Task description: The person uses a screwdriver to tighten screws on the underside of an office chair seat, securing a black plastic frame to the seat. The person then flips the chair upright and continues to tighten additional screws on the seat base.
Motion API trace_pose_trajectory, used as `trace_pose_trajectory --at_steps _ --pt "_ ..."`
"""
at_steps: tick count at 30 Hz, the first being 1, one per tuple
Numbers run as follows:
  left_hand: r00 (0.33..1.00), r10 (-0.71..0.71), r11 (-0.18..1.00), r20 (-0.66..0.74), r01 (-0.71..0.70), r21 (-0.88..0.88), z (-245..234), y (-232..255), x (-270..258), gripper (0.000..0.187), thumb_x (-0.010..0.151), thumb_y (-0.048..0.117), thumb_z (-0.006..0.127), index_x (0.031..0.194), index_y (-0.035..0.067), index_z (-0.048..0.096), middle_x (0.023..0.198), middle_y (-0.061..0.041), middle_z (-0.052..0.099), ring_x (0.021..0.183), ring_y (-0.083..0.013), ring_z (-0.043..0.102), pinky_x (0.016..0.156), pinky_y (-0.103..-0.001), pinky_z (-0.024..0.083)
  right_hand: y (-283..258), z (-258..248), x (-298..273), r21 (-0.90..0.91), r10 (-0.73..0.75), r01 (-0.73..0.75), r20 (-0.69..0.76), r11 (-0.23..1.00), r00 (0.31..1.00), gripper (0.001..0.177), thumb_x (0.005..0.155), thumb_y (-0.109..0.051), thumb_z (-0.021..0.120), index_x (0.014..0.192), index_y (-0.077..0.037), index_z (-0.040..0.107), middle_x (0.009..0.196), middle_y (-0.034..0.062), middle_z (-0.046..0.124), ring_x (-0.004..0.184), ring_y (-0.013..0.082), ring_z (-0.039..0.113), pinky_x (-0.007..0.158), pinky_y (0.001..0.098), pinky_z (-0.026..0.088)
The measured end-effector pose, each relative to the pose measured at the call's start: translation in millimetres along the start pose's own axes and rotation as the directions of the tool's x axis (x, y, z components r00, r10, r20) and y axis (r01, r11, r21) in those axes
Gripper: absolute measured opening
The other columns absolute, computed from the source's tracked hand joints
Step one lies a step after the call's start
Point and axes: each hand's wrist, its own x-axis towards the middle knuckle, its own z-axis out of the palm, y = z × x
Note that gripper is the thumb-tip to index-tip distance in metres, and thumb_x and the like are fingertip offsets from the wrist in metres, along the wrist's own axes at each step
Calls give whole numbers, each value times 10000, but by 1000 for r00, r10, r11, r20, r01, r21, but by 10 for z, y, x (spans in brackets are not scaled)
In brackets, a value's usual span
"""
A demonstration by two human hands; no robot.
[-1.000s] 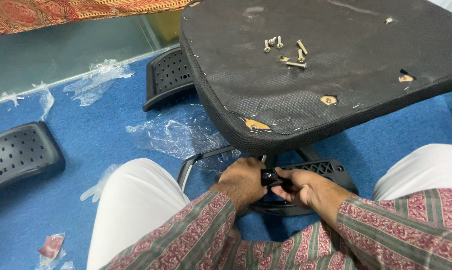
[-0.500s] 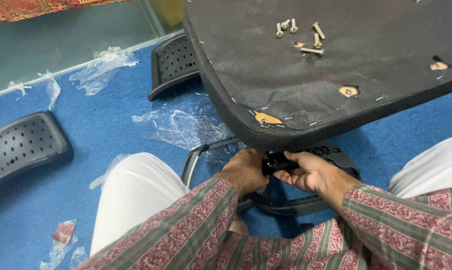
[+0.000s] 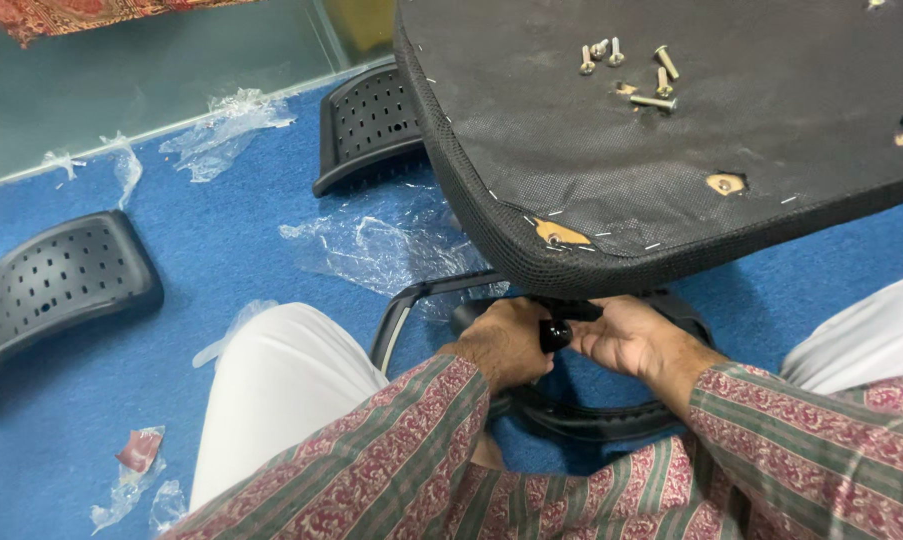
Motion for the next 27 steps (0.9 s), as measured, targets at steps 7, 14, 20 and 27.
trace_pose_trajectory --at_steps 7,14,20,27 --pt "996 -63 994 -56 58 -97 -73 101 -40 417 802 295 826 1112 66 669 1111 -147 703 1080 -301 690 970 -402 555 -118 407 -457 -281 56 -120 -226 952 972 266 1018 -173 526 1236 -28 572 1158 139 650 1028 299 646 890 476 569" --pt "999 -33 972 -36 24 -235 -309 328 -458 378 765 208 824 1089 63 695 1080 -157 727 1075 -325 702 947 -419 567 -524 812 -1335 -965 115 -99 -72 243 991 351 893 -118 658 1243 -118 689 1101 1 739 983 133 675 827 336 575" --pt "979 33 891 -199 -119 -437 -605 686 -866 377 767 108 791 1115 50 657 1039 -168 738 1036 -326 724 867 -408 579 -661 903 -2031 -962 144 129 167 242 975 421 747 -31 817 1152 -50 705 945 5 716 843 106 644 770 297 553" --pt "843 184 863 -506 -385 -328 -899 1141 -1213 425 716 154 853 1108 67 715 956 -166 762 967 -342 748 820 -400 577 -489 866 -2145 -866 -187 448 413 222 891 419 740 -42 809 1140 -75 687 1030 -13 786 981 80 704 881 279 588"
